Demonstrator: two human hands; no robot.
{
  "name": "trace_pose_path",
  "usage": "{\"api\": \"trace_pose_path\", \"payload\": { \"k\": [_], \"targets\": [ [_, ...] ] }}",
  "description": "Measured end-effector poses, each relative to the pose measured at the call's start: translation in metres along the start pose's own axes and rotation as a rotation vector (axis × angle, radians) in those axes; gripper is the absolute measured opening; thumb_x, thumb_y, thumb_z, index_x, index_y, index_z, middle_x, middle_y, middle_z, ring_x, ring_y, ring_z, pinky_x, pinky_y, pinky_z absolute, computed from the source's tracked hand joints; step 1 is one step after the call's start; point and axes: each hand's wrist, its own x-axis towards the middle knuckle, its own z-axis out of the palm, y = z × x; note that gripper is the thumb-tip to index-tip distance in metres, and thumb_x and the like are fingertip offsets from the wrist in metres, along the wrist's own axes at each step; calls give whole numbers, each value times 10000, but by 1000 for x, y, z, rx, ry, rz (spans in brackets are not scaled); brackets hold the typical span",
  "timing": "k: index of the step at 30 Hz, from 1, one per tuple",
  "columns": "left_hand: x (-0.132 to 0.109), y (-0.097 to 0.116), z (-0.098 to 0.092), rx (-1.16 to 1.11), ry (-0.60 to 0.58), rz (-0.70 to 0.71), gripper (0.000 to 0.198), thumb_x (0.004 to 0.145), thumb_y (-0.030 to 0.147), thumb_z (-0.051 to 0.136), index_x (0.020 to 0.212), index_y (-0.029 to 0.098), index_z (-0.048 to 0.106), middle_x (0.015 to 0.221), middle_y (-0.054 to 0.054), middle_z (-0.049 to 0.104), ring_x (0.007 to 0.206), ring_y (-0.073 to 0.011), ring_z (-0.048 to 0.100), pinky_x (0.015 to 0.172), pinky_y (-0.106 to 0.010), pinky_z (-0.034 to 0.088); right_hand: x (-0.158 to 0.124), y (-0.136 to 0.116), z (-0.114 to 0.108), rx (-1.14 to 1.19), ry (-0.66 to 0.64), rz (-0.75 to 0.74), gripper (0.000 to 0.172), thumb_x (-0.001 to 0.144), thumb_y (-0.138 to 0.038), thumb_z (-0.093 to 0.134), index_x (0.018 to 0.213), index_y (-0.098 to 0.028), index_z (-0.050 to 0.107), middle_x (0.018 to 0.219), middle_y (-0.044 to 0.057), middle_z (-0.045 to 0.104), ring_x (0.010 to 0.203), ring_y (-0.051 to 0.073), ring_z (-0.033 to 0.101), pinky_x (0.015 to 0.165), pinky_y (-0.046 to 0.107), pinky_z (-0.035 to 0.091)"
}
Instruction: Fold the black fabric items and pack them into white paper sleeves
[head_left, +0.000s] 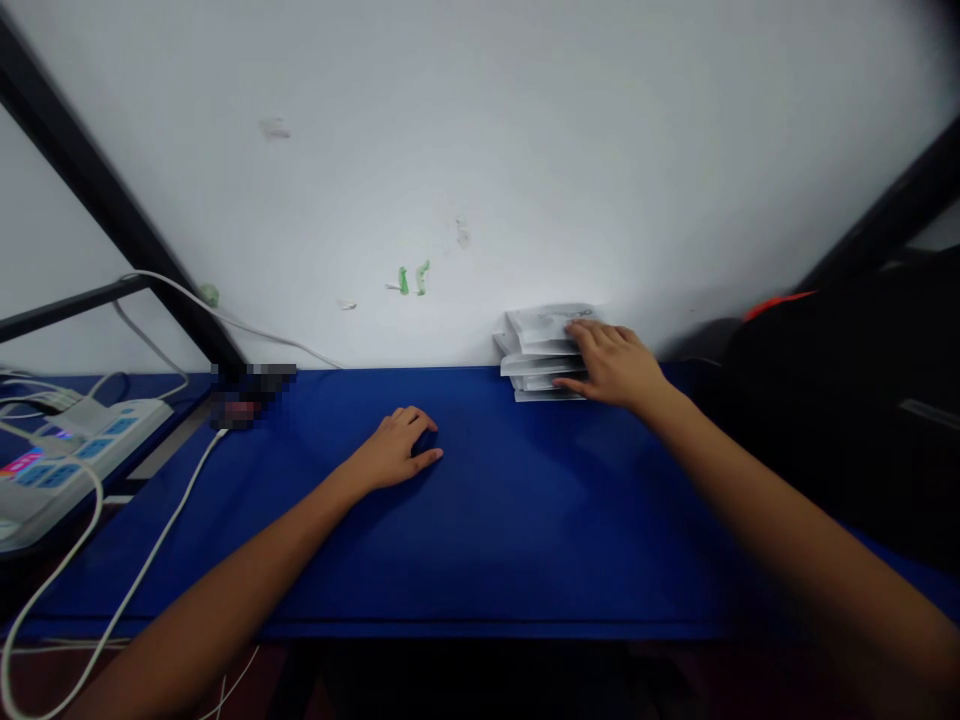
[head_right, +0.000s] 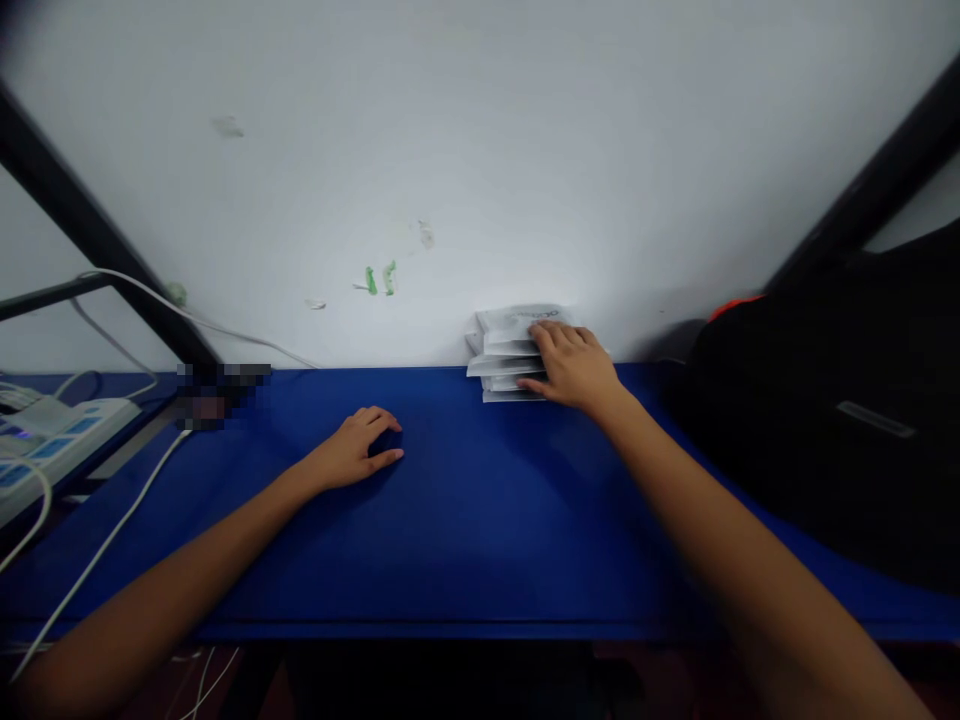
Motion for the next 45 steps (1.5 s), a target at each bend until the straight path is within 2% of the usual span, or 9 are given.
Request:
{"api": "trace_pose_path", "payload": {
  "k": [4,10,13,24,28,31,33,38,45],
  "targets": [
    [0,1,-2,3,-20,8,333,911,432,564,1145,195,557,1220,-104,541,1102,-291,505,975,-487,413,5,-7,3,-157,-40,32,582,839,-404,566,1336,-138,424,1295,206,557,1076,362,549,859,446,404],
    [-1,0,-2,7,-12,34,333,912,438,559,1151,206,561,1209,-106,550,1102,-290,511,977,-480,415,16,-14,8,-233,-24,-21,251,829,-242,509,1061,-160,557,1036,158,639,941,314,544,754,388,376],
    [-1,-1,-2,20,-15,41,335,917,440,554,1156,205,562,1208,-107,550,1103,-290,510,973,-477,416,19,-14,8,-239,-9,-53,176,858,-199,439,975,-178,569,968,135,639,902,287,531,739,369,367],
    [-2,-2,-2,15,6,63,346,917,461,549,1156,212,572,1200,-105,557,1105,-281,518,977,-459,421,6,11,-4,-252,67,-54,231,889,-218,415,981,-138,611,936,163,630,886,304,524,751,394,376],
    [-1,-1,-3,18,-5,50,344,911,451,563,1158,212,570,1202,-105,556,1102,-287,516,973,-467,425,-3,20,-3,-280,40,-2,236,879,-192,414,979,-126,617,957,177,634,925,319,552,788,415,391],
    [-1,0,-4,15,-16,37,340,905,447,571,1153,214,573,1202,-102,553,1098,-295,516,971,-480,424,-7,26,2,-216,8,2,251,812,-249,506,999,-119,611,1214,227,575,1141,378,500,916,475,372],
    [0,1,-4,13,-21,33,337,904,445,573,1151,215,571,1206,-100,551,1097,-295,516,969,-479,426,-5,31,8,-124,-43,-4,374,762,-338,566,1048,-97,595,1367,254,478,1262,413,420,986,506,339],
    [0,0,-4,21,-17,36,346,908,462,564,1150,215,568,1208,-102,554,1100,-293,514,971,-473,426,0,37,23,53,-198,12,628,797,-414,511,1310,-59,448,1264,231,584,1164,355,544,937,459,418],
    [0,1,-5,18,-17,37,364,913,485,549,1152,212,573,1198,-104,554,1094,-289,513,977,-474,415,-11,16,41,-18,-168,45,615,912,-510,396,1406,-144,414,1415,176,513,1306,370,439,1019,503,361]
  ]
}}
